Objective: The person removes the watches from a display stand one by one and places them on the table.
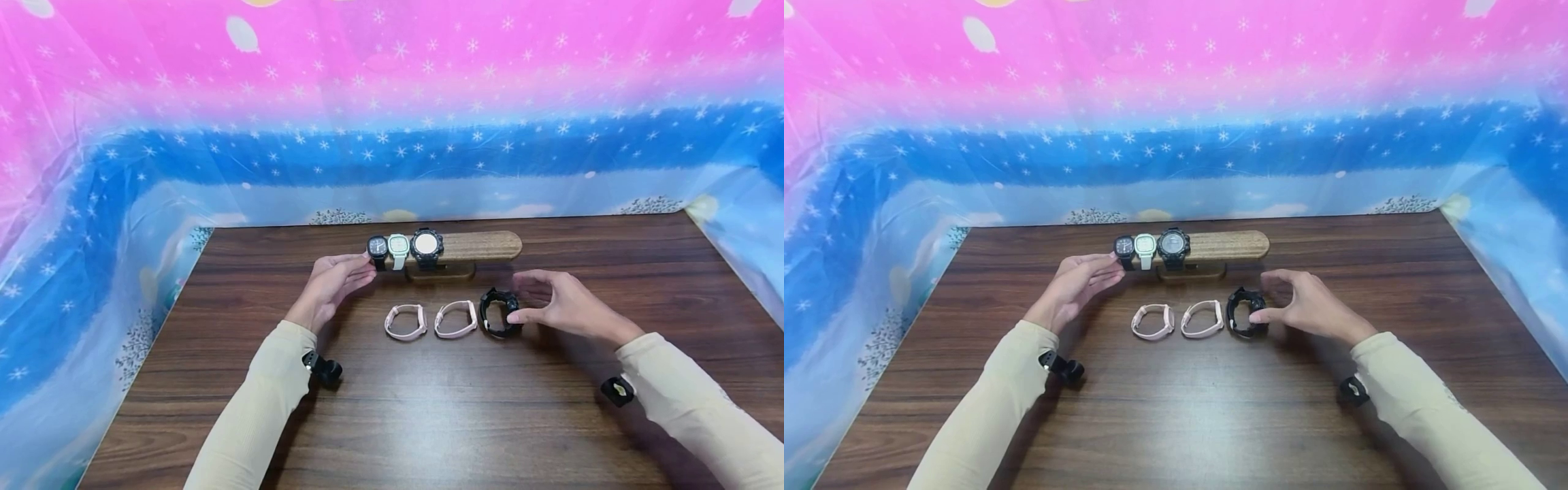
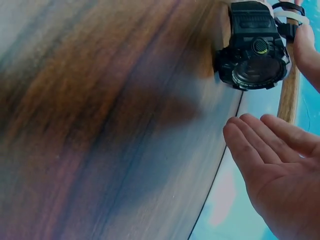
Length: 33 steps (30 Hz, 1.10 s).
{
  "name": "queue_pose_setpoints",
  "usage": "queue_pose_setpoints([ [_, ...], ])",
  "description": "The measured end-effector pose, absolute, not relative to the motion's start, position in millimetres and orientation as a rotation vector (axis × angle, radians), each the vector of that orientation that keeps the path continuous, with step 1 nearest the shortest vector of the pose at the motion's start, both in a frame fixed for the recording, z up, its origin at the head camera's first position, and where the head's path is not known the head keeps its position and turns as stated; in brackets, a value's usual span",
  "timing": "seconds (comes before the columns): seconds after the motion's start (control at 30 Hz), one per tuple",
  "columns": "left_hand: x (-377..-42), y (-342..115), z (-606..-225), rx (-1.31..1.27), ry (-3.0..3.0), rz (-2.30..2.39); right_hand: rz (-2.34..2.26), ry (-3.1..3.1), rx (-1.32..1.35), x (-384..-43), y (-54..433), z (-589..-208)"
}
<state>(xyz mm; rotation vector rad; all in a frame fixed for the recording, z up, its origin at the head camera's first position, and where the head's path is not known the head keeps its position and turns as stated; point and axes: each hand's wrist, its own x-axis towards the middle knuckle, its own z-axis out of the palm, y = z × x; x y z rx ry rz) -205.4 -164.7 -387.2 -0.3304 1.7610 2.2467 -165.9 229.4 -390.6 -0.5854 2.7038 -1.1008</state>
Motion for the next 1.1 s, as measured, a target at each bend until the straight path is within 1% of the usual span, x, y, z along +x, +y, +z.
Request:
queue_pose_setpoints([
  [0.3,-206.2,-165.1,-387.8,-0.332,1.751,2.26,-1.358,2.601,-0.41,-177.4,234.1,-386.7],
  [0.87,-204.5,-166.4,-389.8,-0.347,1.758,2.234,-1.414,2.726,-0.238,-196.5,223.9,-377.3],
  [1.1,-206.1,-165.5,-388.3,-0.34,1.755,2.232,-1.526,2.645,-0.127,-206.5,217.6,-372.0],
])
